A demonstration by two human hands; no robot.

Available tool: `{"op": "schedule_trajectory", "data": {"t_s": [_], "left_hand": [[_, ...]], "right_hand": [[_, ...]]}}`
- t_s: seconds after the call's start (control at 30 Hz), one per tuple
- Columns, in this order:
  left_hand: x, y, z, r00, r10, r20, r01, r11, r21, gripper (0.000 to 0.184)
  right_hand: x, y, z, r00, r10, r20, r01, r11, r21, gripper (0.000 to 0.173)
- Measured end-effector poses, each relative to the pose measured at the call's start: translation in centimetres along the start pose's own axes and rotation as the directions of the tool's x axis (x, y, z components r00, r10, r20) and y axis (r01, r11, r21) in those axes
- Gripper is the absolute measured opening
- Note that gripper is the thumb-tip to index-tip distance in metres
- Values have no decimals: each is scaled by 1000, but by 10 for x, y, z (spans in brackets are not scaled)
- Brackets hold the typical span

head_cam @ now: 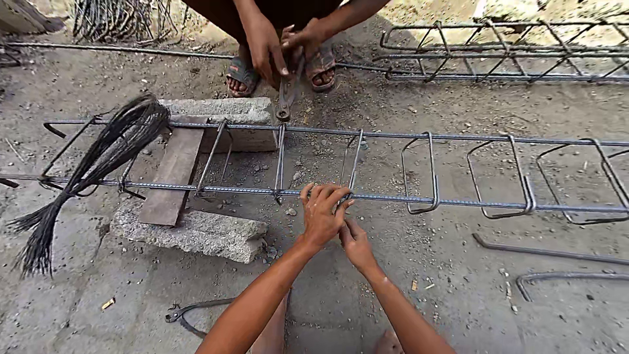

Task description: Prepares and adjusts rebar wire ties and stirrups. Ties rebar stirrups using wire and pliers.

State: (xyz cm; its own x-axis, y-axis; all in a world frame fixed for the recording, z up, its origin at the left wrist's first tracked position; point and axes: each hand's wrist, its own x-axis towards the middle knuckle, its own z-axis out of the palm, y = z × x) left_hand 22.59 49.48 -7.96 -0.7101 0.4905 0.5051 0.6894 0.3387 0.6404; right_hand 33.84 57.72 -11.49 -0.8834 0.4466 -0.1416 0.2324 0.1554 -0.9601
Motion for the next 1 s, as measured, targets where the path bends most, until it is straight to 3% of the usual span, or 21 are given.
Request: {"op": "schedule_trajectory", "data": {"t_s": [0.3, 0.7, 1.0], "left_hand": [[0, -2, -4, 1000, 5, -2, -5, 1000, -27, 18], [5, 1, -14, 997, -34, 70, 36, 999, -37, 21], [5, -1, -13, 995, -30, 99, 33, 999, -20, 28]], "right_hand": [[-16, -28, -15, 996, 79, 48, -74, 992, -104, 35], [-19, -39, -21, 998, 54, 41, -39, 951, -307, 36], [-8, -11, 13, 977, -121, -175, 73, 963, -258, 35]]}}
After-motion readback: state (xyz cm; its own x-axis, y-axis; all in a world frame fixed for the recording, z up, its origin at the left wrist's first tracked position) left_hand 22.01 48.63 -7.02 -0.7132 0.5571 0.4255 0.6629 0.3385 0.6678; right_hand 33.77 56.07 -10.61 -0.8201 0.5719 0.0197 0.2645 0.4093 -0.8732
